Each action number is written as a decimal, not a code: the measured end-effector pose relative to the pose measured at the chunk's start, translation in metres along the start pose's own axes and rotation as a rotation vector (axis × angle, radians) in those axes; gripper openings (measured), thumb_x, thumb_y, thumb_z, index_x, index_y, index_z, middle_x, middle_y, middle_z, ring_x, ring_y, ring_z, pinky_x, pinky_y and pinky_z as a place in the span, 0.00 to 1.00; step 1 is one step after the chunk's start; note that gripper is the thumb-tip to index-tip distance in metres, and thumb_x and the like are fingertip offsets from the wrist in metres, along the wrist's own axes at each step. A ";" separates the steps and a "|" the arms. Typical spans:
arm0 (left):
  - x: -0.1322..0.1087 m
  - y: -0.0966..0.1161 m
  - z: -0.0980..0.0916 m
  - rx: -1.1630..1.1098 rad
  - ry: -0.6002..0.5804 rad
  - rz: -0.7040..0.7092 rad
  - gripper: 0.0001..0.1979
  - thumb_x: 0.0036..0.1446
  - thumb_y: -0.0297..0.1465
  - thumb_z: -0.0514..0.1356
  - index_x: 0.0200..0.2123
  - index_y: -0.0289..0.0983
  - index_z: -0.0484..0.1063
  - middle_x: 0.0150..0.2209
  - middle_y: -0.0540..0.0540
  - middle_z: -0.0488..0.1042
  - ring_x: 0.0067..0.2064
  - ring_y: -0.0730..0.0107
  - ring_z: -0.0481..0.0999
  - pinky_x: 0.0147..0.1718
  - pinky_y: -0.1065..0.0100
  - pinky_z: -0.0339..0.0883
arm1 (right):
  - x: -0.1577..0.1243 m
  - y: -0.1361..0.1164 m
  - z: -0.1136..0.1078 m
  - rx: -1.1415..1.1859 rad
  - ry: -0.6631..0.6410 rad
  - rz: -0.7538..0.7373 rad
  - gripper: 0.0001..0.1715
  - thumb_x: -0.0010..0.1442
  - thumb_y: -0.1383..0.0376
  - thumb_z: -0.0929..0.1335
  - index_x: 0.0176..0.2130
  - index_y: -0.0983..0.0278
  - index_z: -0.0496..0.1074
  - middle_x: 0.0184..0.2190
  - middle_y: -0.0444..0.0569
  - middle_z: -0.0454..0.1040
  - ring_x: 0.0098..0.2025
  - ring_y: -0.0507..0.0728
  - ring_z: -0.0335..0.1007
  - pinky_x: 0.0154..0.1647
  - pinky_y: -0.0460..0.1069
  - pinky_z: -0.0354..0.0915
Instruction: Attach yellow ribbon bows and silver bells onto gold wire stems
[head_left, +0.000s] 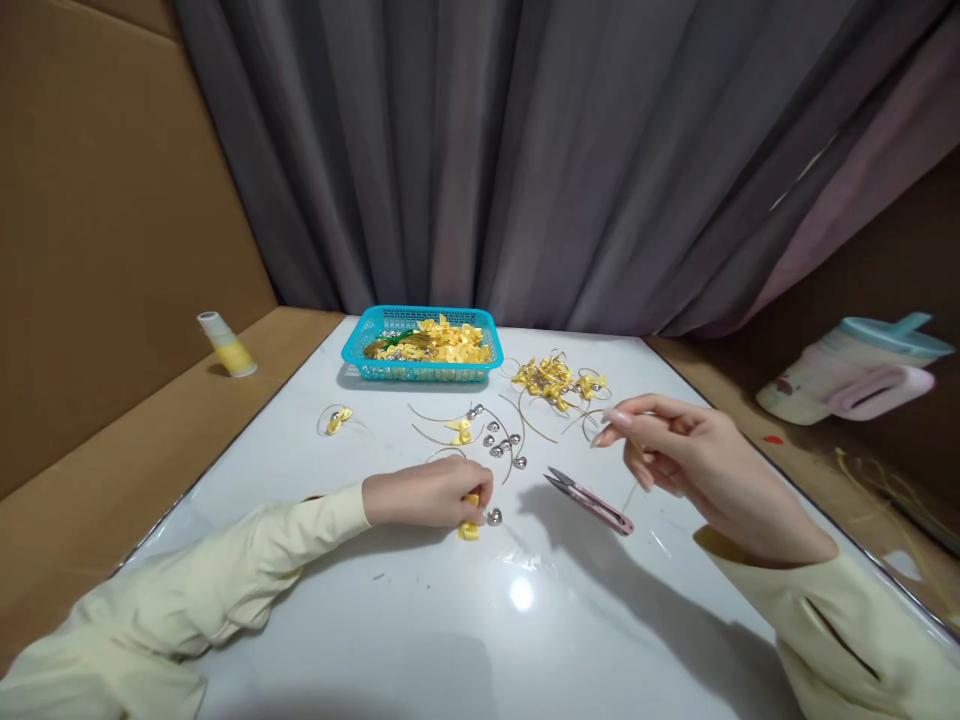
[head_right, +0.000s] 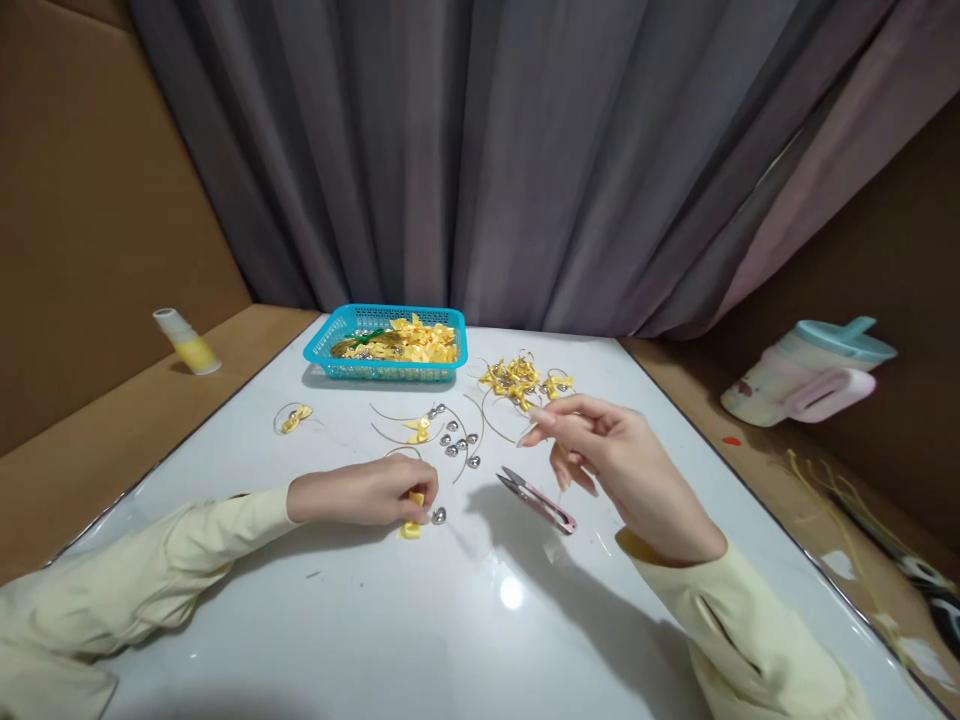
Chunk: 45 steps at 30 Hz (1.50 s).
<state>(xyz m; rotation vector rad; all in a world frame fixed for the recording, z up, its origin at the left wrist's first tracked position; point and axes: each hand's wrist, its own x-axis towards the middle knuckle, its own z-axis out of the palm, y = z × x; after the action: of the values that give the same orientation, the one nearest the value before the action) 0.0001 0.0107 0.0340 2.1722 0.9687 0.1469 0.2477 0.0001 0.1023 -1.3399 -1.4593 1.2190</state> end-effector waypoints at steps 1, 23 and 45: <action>0.001 0.001 -0.003 -0.063 0.013 -0.025 0.03 0.51 0.27 0.57 0.27 0.35 0.66 0.26 0.50 0.68 0.31 0.72 0.67 0.27 0.72 0.57 | 0.000 0.001 0.004 -0.016 -0.040 -0.004 0.19 0.51 0.55 0.71 0.35 0.67 0.69 0.21 0.46 0.72 0.15 0.46 0.58 0.12 0.43 0.48; -0.018 0.052 -0.027 -0.727 0.654 0.020 0.08 0.53 0.30 0.61 0.35 0.32 0.69 0.28 0.51 0.71 0.31 0.71 0.77 0.34 0.69 0.73 | -0.001 -0.014 0.051 -0.177 -0.408 -0.135 0.21 0.57 0.53 0.65 0.32 0.68 0.74 0.21 0.47 0.73 0.18 0.48 0.66 0.19 0.43 0.65; -0.039 0.056 -0.042 0.073 0.533 0.384 0.03 0.59 0.30 0.56 0.35 0.36 0.65 0.30 0.49 0.71 0.31 0.75 0.72 0.33 0.72 0.68 | -0.014 -0.018 0.040 -0.196 -0.364 -0.326 0.18 0.61 0.57 0.63 0.32 0.68 0.72 0.18 0.46 0.72 0.18 0.47 0.66 0.19 0.42 0.63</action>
<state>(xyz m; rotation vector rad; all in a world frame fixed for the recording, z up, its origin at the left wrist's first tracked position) -0.0099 -0.0157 0.1088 2.4194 0.8236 0.9235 0.2066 -0.0190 0.1119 -0.9780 -2.0099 1.1650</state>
